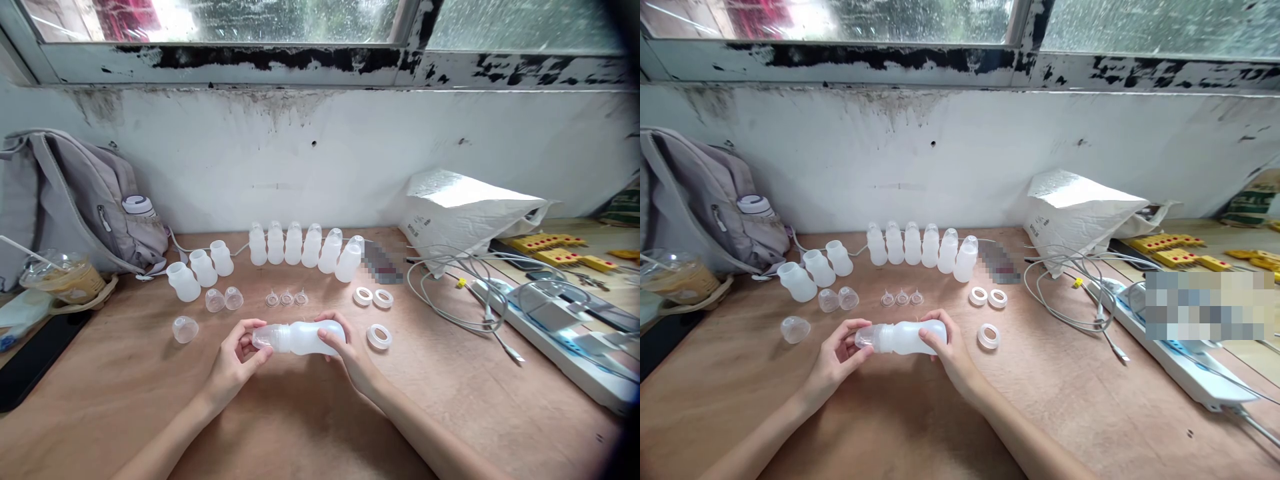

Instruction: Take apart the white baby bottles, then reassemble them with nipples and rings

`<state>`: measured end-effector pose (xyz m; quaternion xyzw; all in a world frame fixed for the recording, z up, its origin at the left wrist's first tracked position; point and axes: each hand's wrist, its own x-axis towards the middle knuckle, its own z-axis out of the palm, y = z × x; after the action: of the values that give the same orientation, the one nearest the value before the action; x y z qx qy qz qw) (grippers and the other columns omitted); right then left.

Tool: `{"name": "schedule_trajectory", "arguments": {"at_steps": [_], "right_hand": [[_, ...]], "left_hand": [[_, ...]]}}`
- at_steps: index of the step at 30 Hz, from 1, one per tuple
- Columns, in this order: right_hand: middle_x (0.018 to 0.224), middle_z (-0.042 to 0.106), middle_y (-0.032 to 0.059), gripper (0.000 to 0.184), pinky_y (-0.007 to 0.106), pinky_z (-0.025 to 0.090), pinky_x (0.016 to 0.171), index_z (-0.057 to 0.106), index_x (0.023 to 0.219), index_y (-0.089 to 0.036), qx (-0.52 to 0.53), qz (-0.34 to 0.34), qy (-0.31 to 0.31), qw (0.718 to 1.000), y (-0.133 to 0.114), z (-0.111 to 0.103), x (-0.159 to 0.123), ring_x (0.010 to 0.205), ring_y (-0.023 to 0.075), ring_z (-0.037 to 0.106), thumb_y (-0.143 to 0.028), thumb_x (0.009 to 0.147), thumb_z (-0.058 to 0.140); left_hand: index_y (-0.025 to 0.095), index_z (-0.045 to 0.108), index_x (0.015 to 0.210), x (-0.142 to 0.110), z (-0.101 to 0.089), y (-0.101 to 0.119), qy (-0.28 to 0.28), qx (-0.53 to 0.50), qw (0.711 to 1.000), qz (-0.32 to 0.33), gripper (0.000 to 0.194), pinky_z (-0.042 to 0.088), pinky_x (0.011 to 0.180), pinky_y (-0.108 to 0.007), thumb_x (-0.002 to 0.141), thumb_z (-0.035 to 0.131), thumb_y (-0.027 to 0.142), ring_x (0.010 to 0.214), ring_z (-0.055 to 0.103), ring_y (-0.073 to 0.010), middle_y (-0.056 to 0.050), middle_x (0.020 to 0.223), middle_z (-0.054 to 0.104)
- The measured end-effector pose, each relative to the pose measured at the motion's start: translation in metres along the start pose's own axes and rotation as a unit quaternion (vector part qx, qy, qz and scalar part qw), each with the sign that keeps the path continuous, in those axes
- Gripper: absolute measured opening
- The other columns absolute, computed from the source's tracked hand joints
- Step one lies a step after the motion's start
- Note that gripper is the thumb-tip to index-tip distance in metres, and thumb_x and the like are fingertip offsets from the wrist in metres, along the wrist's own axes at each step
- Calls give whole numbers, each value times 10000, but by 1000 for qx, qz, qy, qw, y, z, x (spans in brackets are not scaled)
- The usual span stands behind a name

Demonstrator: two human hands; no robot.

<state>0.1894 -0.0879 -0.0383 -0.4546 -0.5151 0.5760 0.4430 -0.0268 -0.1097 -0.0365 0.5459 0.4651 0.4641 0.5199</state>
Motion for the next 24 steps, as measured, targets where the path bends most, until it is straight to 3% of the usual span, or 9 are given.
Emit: {"name": "schedule_trajectory", "arguments": {"at_steps": [8,24], "right_hand": [[752,545,2,269,205,385,435,506,878,-212,0,-7,-15,1000,2,0,0,647,152,507,-424,738,591],[772,570,1,275,202,373,451,469,863,-214,-3,-6,-32,999,-1,2,-4,627,142,516,-442,749,574]], "left_hand": [[195,495,990,-3,1,-1,-18,-9,1000,10,293,478,766,-254,741,636,256,865,581,-154,-45,991,610],[181,564,989,-4,2,2,-14,9,1000,-3,319,495,751,-250,703,672,272,853,612,-174,-42,927,652]]}}
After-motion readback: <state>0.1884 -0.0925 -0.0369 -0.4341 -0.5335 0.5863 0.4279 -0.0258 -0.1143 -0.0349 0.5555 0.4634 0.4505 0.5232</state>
